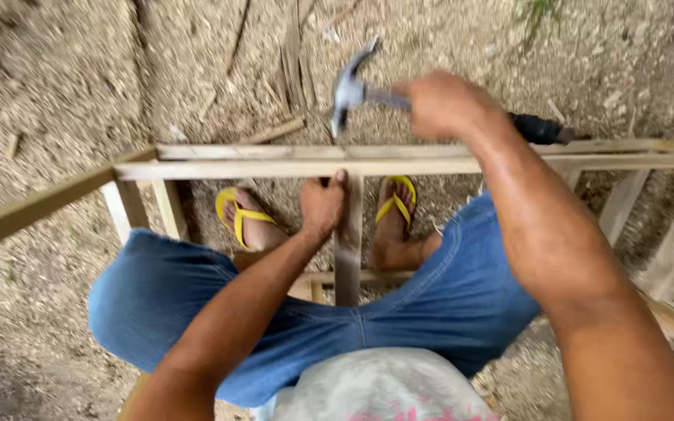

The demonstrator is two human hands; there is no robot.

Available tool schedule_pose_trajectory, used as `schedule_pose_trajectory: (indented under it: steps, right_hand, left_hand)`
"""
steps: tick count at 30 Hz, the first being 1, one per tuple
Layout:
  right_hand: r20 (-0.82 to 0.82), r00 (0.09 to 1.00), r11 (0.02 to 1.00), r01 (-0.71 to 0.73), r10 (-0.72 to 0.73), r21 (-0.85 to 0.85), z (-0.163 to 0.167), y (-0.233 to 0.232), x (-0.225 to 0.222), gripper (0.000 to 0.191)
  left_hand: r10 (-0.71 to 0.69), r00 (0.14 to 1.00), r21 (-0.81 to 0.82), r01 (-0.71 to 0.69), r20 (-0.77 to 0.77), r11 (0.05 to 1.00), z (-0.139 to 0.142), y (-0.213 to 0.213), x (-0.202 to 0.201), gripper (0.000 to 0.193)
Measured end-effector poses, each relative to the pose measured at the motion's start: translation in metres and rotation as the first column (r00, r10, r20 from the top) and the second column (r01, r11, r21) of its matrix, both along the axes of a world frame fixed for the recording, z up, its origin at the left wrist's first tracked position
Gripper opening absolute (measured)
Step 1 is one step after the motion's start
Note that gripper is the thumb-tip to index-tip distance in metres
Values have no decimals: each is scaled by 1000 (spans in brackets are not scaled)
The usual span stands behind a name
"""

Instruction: The person hammers nails into a light wooden frame assembly, holding small wood strips and nails in place with one hand while driving nails with a hammer in the other. The person moves around the frame and repositions to nail different joints, at one point retrieving nails from a nail box on the ground.

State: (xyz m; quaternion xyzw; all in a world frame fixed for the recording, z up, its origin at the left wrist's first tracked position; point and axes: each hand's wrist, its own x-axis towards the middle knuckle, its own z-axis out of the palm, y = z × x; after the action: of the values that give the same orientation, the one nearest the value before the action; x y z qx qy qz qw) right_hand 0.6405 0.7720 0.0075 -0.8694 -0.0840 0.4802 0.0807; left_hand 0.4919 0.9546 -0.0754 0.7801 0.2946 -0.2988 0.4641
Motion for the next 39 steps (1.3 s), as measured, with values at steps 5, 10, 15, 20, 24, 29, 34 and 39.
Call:
schedule_pose_trajectory:
  steps: [5,10,15,20,24,29,34,39]
  right_hand:
    - [-29,980,976,194,-198,-104,9,4,7,38]
    - [-140,986,988,-103,86,-115,10,23,-11,41]
    - [-122,992,994,-54,41,-100,14,23,1,39]
    - [10,998,997,-59,60,-40,17,28,10,43]
    - [19,1000,1000,-21,21,7,17,33,20,33]
    - [4,999,999,42,-42,3,34,39,40,31]
    - [57,939,938,335,-340,85,74,26,11,29]
    - [62,806,765,531,-589,364,147,-7,-54,23]
  left_hand:
    - [134,970,-127,-161,-204,979,0,-2,-1,40]
    - [64,961,-62,-83,-269,995,13,-4,10,42]
    - [37,973,-37,-47,-226,998,20,-7,13,42]
    - [-3,998,63,7,-68,998,28,-13,17,41]
    - [18,996,41,-15,-87,999,36,-15,24,42]
    - [-59,950,151,110,-306,982,52,-16,46,54]
    - [-128,977,214,163,-168,963,105,-11,56,62]
    - [99,964,-226,-157,-247,961,198,-19,24,68]
